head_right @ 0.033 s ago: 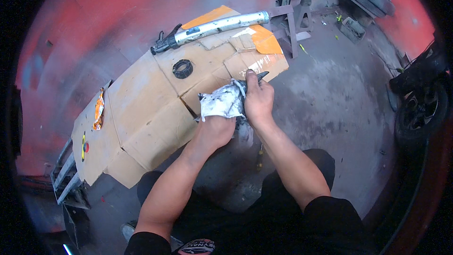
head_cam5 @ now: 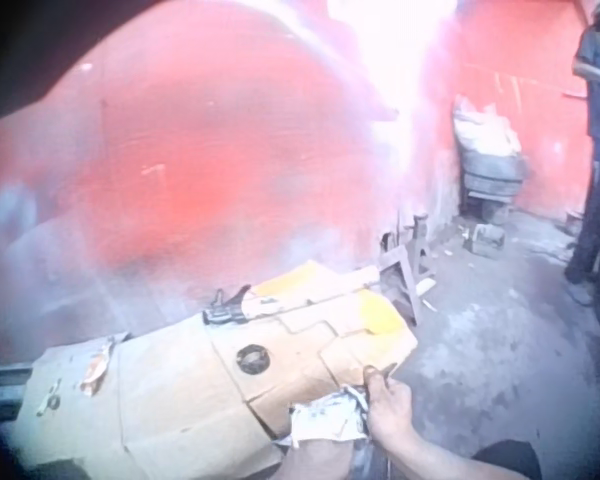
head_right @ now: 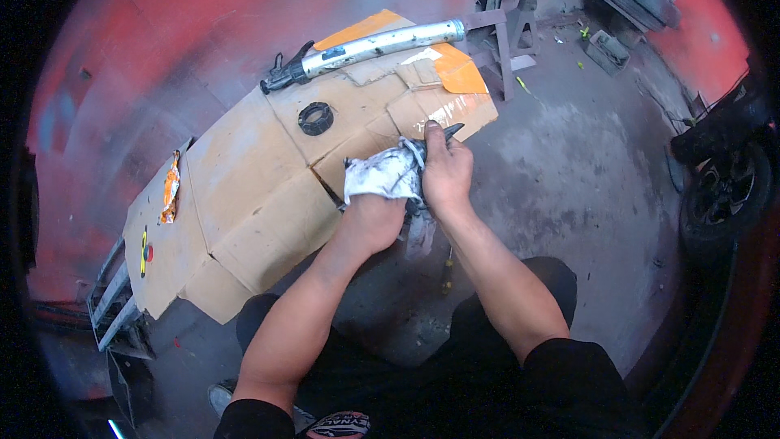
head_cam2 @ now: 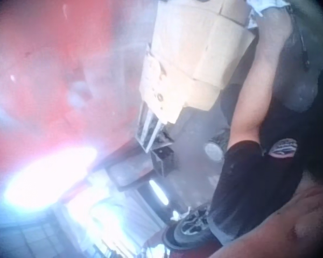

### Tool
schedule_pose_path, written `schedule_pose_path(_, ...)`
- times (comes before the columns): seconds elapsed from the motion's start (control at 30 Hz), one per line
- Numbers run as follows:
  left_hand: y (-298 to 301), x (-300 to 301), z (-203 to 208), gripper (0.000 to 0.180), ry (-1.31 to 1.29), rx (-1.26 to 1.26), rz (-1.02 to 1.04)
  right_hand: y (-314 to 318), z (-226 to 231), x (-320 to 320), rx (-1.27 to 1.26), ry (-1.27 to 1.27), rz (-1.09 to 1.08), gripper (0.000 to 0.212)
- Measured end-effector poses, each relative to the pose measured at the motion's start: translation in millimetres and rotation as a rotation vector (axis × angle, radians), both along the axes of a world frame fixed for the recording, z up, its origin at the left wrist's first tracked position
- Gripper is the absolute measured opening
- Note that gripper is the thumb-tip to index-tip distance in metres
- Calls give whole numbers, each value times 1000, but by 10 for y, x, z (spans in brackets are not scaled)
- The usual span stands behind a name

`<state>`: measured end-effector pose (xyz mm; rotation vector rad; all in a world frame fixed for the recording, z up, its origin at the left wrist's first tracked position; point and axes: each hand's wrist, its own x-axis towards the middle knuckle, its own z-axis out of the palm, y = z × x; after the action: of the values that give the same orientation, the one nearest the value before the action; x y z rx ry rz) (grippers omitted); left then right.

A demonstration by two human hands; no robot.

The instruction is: The person cleans a small cylindrical metal car part using a white cloth and a screwdriver. They wipe the exterior and interior surfaces repeatedly, then use the screwdriver to scrape residue from the part's opening. The person also wipes a caulking gun and their hands before walking away from the work area.

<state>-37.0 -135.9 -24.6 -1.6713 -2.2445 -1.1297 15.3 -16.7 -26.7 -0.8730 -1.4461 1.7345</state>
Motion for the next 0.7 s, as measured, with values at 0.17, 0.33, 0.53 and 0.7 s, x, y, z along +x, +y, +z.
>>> schedule_pose_path(0.17,-87,-35,113,18,-1188,277,-113,-65,95,4,-228,130,74,39)
schedule_pose_path(0.33,-393,-371,398,21,-1459,486,-377,186,-23,-23,-671,363,300,33)
schedule_pose_path(0.53,-426,-330,341,28,197,12,-4,187,-38,-67,-673,447,391,36)
schedule_pose_path(0.7,-274,18,247,33,37,14,-12,-39,249,-55,-485,338,243,42)
